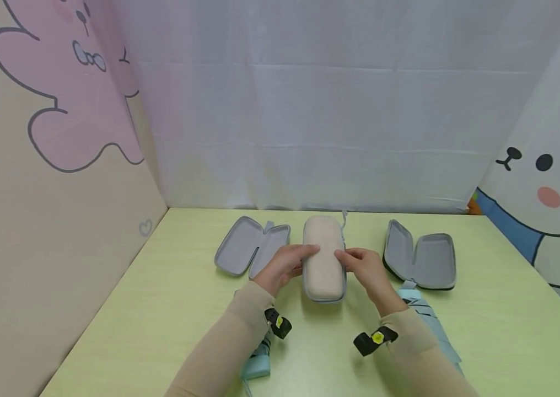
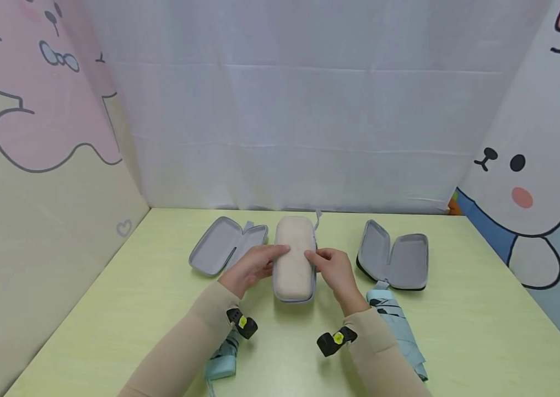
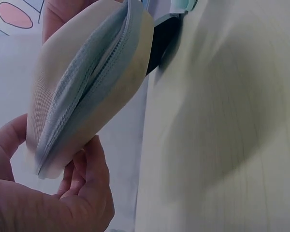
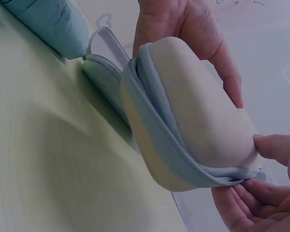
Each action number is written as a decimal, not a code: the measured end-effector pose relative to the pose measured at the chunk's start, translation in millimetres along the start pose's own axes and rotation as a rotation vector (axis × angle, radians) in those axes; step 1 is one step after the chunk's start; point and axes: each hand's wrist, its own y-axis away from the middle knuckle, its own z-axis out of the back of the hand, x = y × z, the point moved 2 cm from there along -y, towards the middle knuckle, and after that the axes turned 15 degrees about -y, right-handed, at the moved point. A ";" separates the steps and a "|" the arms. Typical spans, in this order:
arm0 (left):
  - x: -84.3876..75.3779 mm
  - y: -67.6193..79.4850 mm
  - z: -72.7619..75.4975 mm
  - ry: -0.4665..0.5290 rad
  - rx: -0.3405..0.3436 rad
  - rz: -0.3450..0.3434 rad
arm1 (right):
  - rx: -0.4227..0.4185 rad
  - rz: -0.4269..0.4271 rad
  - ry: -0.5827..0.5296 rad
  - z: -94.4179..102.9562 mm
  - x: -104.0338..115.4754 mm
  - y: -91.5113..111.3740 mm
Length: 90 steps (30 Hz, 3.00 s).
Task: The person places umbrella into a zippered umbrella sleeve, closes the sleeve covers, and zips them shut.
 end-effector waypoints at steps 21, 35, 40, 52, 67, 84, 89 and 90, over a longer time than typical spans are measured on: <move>8.5 -3.6 -4.7 0.180 -0.003 -0.027 | 0.078 -0.137 -0.459 4.8 -13.3 -7.1; 5.4 2.7 -11.9 0.185 0.030 -0.055 | 0.176 -0.192 -0.813 -9.7 -28.5 -15.2; 6.6 1.5 -10.8 0.162 0.030 -0.056 | 0.133 -0.124 -0.808 -5.8 -23.1 -15.6; 12.4 2.3 -11.9 0.113 0.020 -0.061 | 0.000 0.003 -0.484 -3.1 -23.4 -17.8; 12.7 1.9 -10.8 0.164 -0.046 -0.046 | 0.025 -0.041 -0.591 -12.0 -17.3 -18.5; 13.1 1.7 -12.2 0.185 -0.102 -0.017 | 0.114 -0.023 -0.652 -13.5 -14.7 -12.1; 12.6 1.5 -12.8 0.180 -0.120 -0.024 | 0.109 -0.026 -0.646 -12.9 -14.0 -10.5; 12.3 1.9 -12.9 0.181 -0.123 -0.028 | 0.108 -0.025 -0.643 -12.8 -13.9 -10.1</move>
